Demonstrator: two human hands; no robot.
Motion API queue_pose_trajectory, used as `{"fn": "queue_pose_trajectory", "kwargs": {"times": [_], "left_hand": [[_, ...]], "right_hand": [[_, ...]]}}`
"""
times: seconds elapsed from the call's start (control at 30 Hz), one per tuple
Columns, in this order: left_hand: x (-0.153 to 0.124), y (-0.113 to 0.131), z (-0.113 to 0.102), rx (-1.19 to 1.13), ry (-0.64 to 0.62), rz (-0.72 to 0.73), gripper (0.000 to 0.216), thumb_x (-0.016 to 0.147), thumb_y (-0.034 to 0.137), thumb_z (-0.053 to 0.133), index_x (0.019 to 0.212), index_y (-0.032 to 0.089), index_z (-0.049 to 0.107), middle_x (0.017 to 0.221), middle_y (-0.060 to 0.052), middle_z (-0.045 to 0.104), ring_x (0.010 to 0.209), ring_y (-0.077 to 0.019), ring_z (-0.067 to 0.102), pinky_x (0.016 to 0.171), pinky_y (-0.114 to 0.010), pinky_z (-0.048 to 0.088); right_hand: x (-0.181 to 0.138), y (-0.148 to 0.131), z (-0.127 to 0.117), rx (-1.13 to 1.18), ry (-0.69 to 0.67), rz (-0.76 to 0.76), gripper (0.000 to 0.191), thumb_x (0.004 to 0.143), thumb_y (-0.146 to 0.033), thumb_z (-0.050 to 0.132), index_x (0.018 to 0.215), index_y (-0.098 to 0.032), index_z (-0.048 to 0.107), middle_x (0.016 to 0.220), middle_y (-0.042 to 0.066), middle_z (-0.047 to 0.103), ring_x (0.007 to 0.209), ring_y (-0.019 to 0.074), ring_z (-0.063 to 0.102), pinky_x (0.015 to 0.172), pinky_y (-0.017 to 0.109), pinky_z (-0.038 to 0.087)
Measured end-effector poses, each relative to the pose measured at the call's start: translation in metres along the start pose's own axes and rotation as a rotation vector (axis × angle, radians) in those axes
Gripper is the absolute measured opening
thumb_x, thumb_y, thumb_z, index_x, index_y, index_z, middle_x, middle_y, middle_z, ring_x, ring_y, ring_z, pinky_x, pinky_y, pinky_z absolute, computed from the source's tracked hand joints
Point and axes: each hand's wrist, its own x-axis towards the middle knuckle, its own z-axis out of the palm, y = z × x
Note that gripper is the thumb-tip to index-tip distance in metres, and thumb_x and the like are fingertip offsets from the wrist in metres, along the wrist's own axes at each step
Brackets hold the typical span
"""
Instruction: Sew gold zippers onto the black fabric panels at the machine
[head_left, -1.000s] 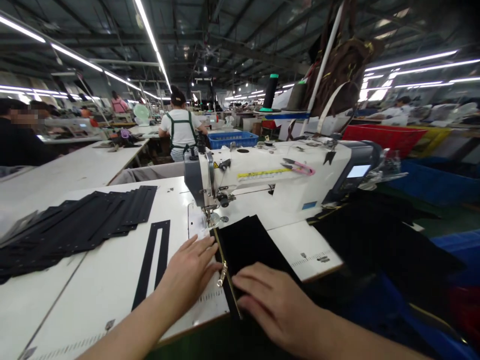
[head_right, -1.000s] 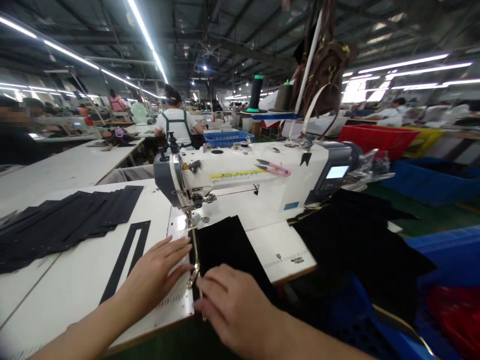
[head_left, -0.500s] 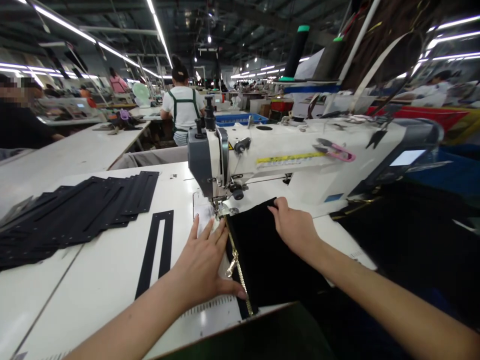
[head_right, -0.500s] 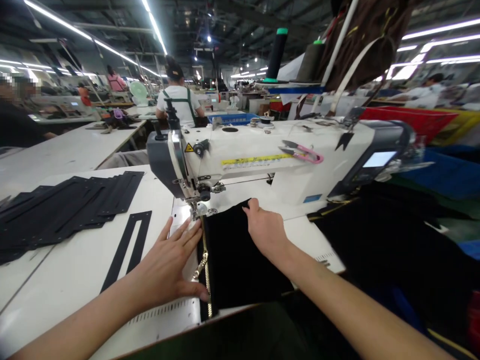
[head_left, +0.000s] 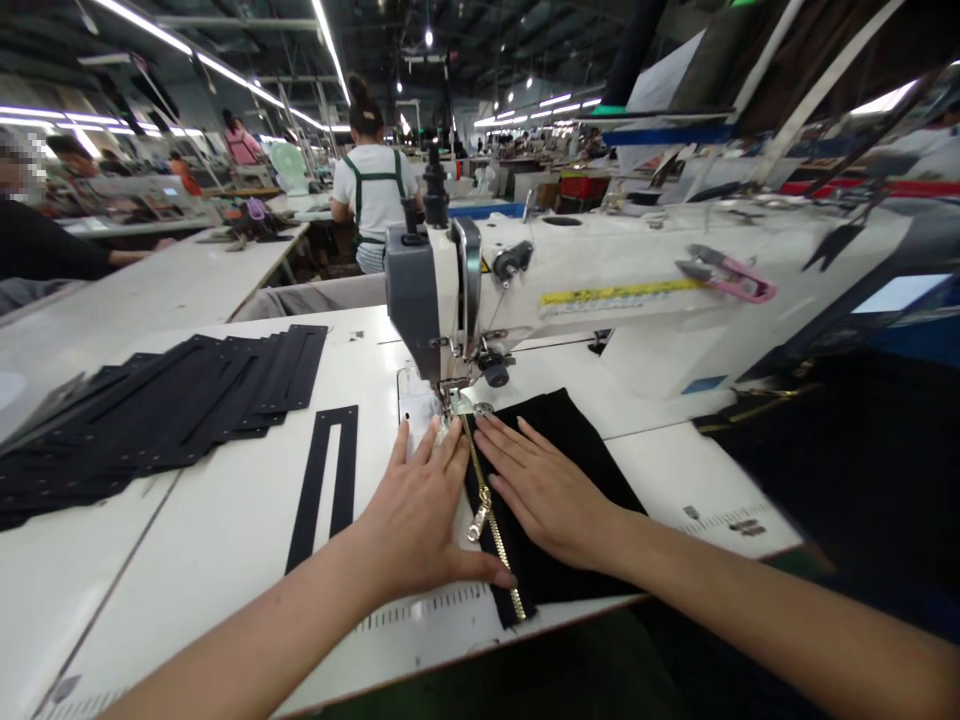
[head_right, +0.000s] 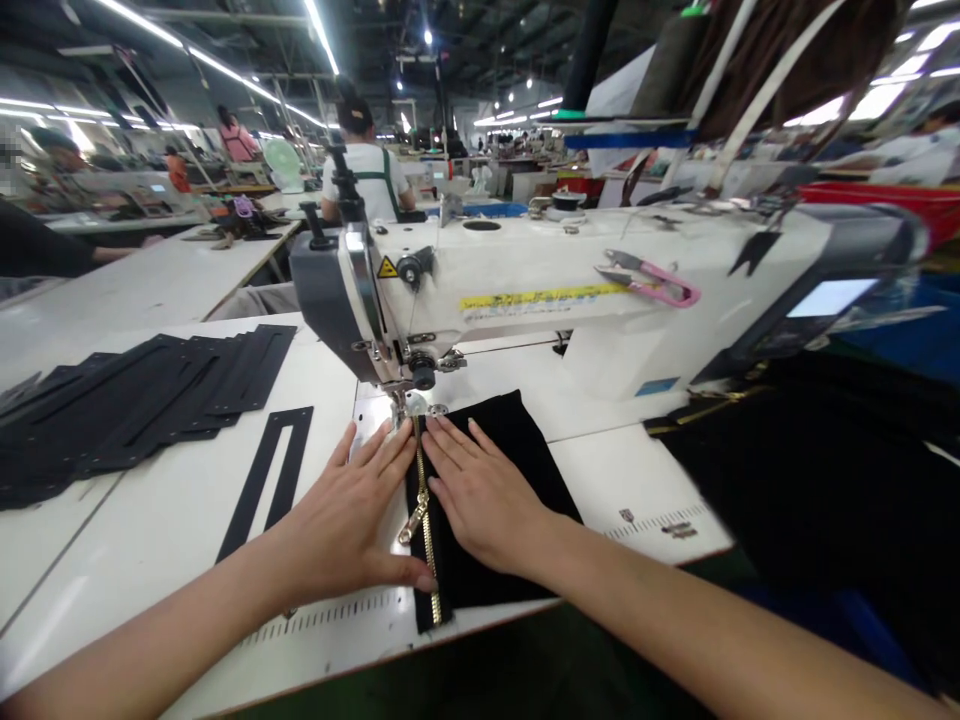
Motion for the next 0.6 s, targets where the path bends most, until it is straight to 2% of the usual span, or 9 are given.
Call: {"fn": "queue_pose_trajectory", "kwargs": {"times": [0.07,0.17,0.23,0.33,0.4,0.43,0.5,0.57,0.6], "left_hand": [[-0.011,0.007,0.004,-0.053,0.073,-0.016,0.087,0.061,0.068,0.059,0.126,0.013,0.043,0.138,-0.017,0.033,0.129,-0.0366,0.022,0.104,-0.058,0.006],[-0.033,0.025,0.010,-0.168,0.223,-0.039,0.032,0.076,0.041,0.061,0.102,0.023,0.060,0.126,-0.008,0.049,0.123,-0.0282,0.036,0.107,-0.052,0.010],[-0.048,0.034,0.012,-0.236,0.244,0.019,0.017,0.079,0.031,0.057,0.095,0.026,0.062,0.119,-0.005,0.054,0.117,-0.0244,0.043,0.108,-0.050,0.011],[-0.071,0.029,0.006,-0.184,0.208,0.120,0.033,0.079,0.033,0.056,0.112,0.029,0.055,0.125,-0.004,0.050,0.117,-0.0236,0.044,0.108,-0.048,0.013],[-0.090,0.013,0.000,-0.014,0.251,0.048,0.058,0.079,0.041,0.055,0.131,0.024,0.036,0.136,-0.010,0.039,0.124,-0.0272,0.036,0.107,-0.051,0.014],[-0.101,0.003,-0.001,0.095,0.282,-0.033,0.069,0.079,0.045,0.054,0.137,0.019,0.025,0.140,-0.013,0.031,0.127,-0.0299,0.030,0.106,-0.053,0.015],[-0.122,-0.014,0.003,0.297,0.361,-0.101,0.089,0.074,0.059,0.053,0.139,0.011,0.016,0.142,-0.020,0.023,0.128,-0.0363,0.024,0.102,-0.056,0.020],[-0.141,-0.026,0.014,0.413,0.321,-0.048,0.091,0.072,0.064,0.050,0.139,0.011,0.018,0.139,-0.019,0.030,0.126,-0.0362,0.029,0.100,-0.052,0.028],[-0.148,-0.030,0.021,0.453,0.288,-0.038,0.084,0.075,0.060,0.049,0.139,0.014,0.020,0.139,-0.016,0.033,0.125,-0.0350,0.032,0.099,-0.049,0.031]], "right_hand": [[-0.001,0.003,0.001,0.021,-0.001,0.006,0.046,0.089,-0.019,0.032,0.134,-0.006,0.032,0.141,0.013,0.028,0.131,0.0205,0.021,0.107,0.044,0.022],[0.000,0.004,-0.001,0.027,-0.005,0.016,0.045,0.090,-0.019,0.029,0.133,-0.005,0.033,0.141,0.013,0.028,0.131,0.0205,0.022,0.106,0.044,0.023],[0.000,0.003,-0.002,0.021,-0.008,0.016,0.045,0.091,-0.021,0.028,0.133,-0.005,0.033,0.140,0.014,0.028,0.131,0.0209,0.023,0.106,0.044,0.023],[0.000,0.002,-0.001,0.012,-0.022,0.001,0.046,0.091,-0.025,0.029,0.134,-0.006,0.033,0.141,0.012,0.027,0.131,0.0207,0.022,0.106,0.045,0.023],[-0.001,0.001,0.000,0.008,-0.031,0.006,0.047,0.092,-0.028,0.030,0.134,-0.008,0.032,0.141,0.010,0.026,0.131,0.0204,0.021,0.106,0.045,0.023],[-0.001,0.000,0.000,0.009,-0.030,0.012,0.047,0.092,-0.029,0.030,0.134,-0.009,0.032,0.141,0.010,0.026,0.131,0.0204,0.021,0.106,0.045,0.023],[0.000,-0.003,0.001,0.013,-0.022,0.020,0.047,0.092,-0.030,0.030,0.134,-0.010,0.033,0.141,0.009,0.028,0.131,0.0204,0.023,0.106,0.045,0.024],[0.003,-0.005,0.001,0.018,-0.007,0.019,0.046,0.092,-0.029,0.029,0.134,-0.009,0.034,0.140,0.009,0.030,0.130,0.0203,0.025,0.106,0.045,0.024],[0.004,-0.006,0.000,0.019,0.000,0.019,0.045,0.092,-0.027,0.029,0.133,-0.009,0.035,0.139,0.009,0.032,0.129,0.0202,0.027,0.105,0.044,0.025]]}}
